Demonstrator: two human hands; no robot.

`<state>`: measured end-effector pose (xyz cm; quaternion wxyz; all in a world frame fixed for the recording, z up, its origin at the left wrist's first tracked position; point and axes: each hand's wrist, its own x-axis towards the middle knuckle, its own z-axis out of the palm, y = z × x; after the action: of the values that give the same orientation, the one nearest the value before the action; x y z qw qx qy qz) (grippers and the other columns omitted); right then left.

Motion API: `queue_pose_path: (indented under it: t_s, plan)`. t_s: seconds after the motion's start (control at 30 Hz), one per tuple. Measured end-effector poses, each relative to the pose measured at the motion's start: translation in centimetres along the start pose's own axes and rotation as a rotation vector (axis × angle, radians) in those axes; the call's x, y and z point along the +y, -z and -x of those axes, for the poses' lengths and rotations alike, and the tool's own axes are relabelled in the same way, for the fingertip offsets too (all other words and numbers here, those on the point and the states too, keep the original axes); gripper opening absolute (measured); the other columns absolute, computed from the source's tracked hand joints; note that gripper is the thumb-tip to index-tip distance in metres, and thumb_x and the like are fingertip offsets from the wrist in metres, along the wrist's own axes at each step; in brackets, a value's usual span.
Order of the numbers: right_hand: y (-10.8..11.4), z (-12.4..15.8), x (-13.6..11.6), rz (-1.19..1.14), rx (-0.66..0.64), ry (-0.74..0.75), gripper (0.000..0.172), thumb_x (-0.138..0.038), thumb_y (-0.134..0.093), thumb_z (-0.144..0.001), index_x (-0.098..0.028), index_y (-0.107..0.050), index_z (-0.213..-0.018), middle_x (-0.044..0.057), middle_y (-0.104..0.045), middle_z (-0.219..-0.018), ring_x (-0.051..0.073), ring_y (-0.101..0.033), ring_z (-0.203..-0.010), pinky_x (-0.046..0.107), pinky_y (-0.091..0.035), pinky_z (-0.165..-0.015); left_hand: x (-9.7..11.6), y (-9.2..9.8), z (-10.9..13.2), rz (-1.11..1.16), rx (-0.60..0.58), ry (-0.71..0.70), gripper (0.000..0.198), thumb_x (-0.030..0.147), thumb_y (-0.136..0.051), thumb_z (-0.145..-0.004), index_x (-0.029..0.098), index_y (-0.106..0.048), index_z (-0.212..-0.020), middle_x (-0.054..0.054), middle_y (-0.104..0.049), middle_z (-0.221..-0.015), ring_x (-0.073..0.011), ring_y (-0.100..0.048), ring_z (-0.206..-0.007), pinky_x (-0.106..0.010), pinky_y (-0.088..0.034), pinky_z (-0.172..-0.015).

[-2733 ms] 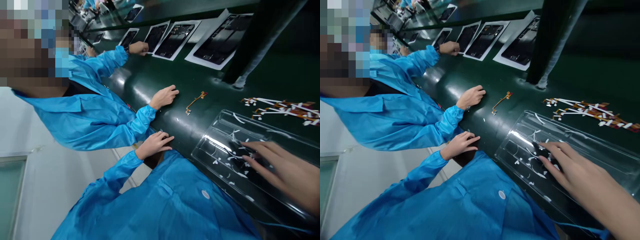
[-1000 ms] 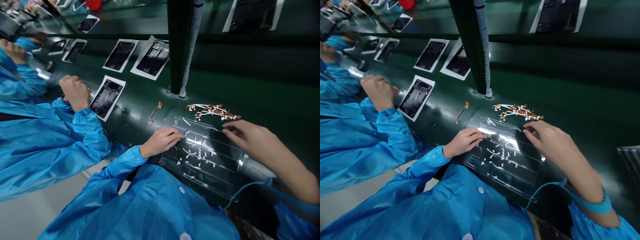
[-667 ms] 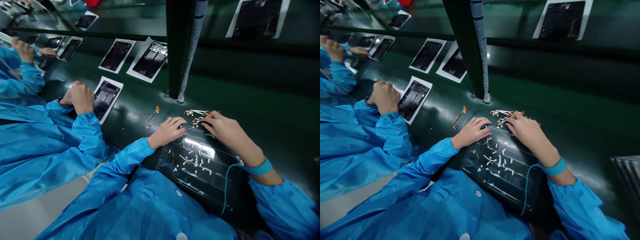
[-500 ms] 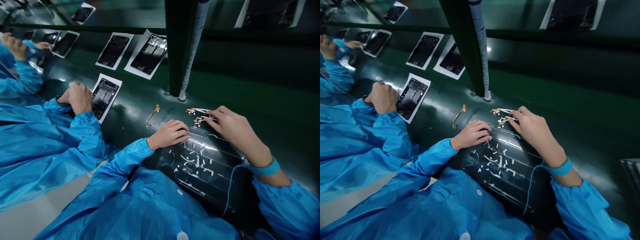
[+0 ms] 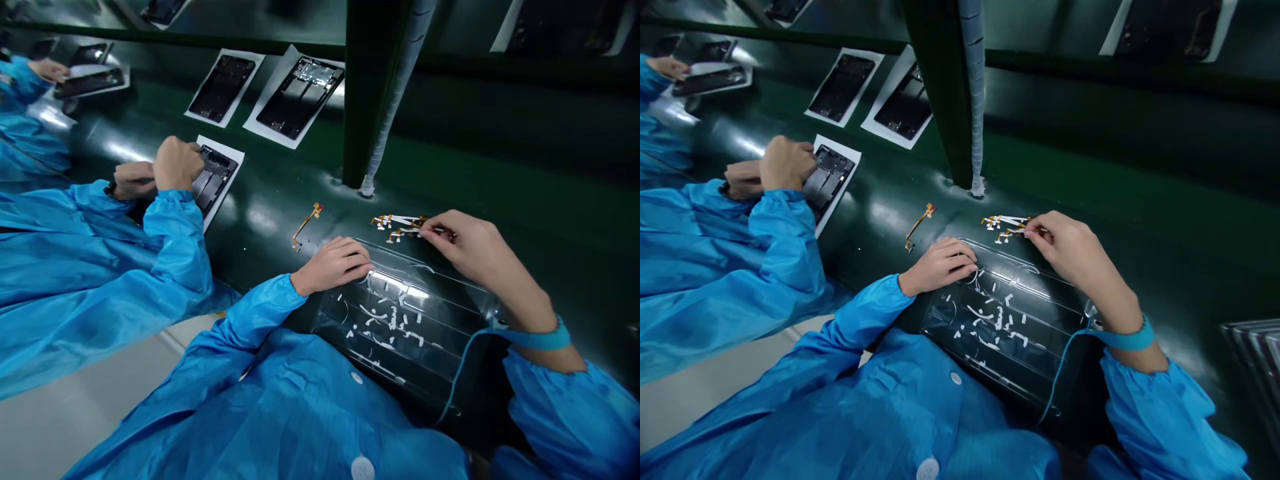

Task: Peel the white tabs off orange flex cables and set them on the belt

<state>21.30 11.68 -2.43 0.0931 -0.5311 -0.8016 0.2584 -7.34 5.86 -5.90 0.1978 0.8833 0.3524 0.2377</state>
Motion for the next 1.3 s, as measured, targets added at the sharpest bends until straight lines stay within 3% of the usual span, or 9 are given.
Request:
queue_pose_path:
  t_s: [0.27, 0.37, 0.6, 0.77, 0.9, 1.07, 1.3]
  plan:
    - [-1.9, -0.4, 0.2, 0.104, 0.047, -0.019, 0.037, -0.047, -0.048, -0.097, -0.019, -0.067, -0.112, 0.012, -0.062, -0.114, 0.022, -0.058, -0.081, 0.034, -0.040, -0.064, 0.4, -0.4, 0.2, -0.009, 0.013, 0.017, 0.032, 0.038, -0.048, -0.107, 0.017, -0.070, -0.095, -0.006, -0.074, -0.100, -0.0163, -0.067, -0.096, -0.032, -0.050, -0.086]
    - [-2.3, -0.5, 0.1, 0.098, 0.051, -0.029, 0.034, -0.045, -0.048, -0.096, -0.019, -0.069, -0.105, 0.012, -0.062, -0.114, 0.022, -0.056, -0.079, 0.034, -0.039, -0.062, 0.4, -0.5, 0.3, -0.007, 0.022, 0.017, 0.033, 0.037, -0.048, -0.107, 0.017, -0.070, -0.094, -0.006, -0.074, -0.098, -0.0163, -0.067, -0.094, -0.032, -0.051, -0.085]
    - [0.7, 0.3, -0.8, -0.110, 0.088, -0.023, 0.030, -0.043, -0.056, -0.095, -0.019, -0.075, -0.099, 0.009, -0.070, -0.106, 0.018, -0.061, -0.082, 0.034, -0.046, -0.075, 0.2, -0.5, 0.2, 0.006, 0.030, 0.034, 0.034, 0.036, -0.048, -0.106, 0.016, -0.070, -0.091, -0.007, -0.074, -0.094, -0.0154, -0.067, -0.090, -0.031, -0.051, -0.085]
    - [2.8, 1.9, 0.0, -0.281, 0.301, -0.151, 0.037, -0.052, -0.066, -0.087, -0.018, -0.077, -0.098, 0.006, -0.071, -0.079, 0.016, -0.060, -0.065, 0.031, -0.045, -0.059, 0.2, -0.5, 0.4, 0.009, 0.059, 0.035, 0.035, 0.035, -0.049, -0.106, 0.016, -0.070, -0.087, -0.006, -0.074, -0.089, -0.0148, -0.067, -0.086, -0.030, -0.050, -0.082]
    - [3.0, 2.6, 1.4, -0.400, 0.362, -0.201, 0.036, -0.048, -0.071, -0.082, -0.018, -0.077, -0.100, 0.008, -0.073, -0.085, 0.017, -0.064, -0.070, 0.030, -0.050, -0.061, 0.2, -0.4, 0.4, 0.027, 0.139, 0.038, 0.035, 0.035, -0.051, -0.105, 0.016, -0.068, -0.081, -0.004, -0.074, -0.084, -0.0141, -0.066, -0.081, -0.029, -0.047, -0.077]
    - [2.1, 2.7, 1.4, -0.502, 0.314, -0.241, 0.032, -0.043, -0.072, -0.084, -0.016, -0.076, -0.101, 0.008, -0.073, -0.084, 0.015, -0.064, -0.070, 0.029, -0.050, -0.064, 0.4, -0.4, 0.2, 0.076, 0.167, 0.028, 0.034, 0.034, -0.052, -0.105, 0.016, -0.068, -0.080, -0.004, -0.074, -0.083, -0.0135, -0.066, -0.079, -0.029, -0.047, -0.078]
    - [1.2, 1.6, -0.5, -0.587, 0.074, -0.233, 0.036, -0.049, -0.074, -0.084, -0.014, -0.077, -0.095, 0.008, -0.073, -0.076, 0.011, -0.055, -0.061, 0.027, -0.041, -0.056, 1.4, -0.3, 0.3, 0.077, 0.134, 0.026, 0.035, 0.034, -0.051, -0.105, 0.016, -0.069, -0.080, -0.005, -0.074, -0.084, -0.0135, -0.067, -0.081, -0.029, -0.047, -0.076]
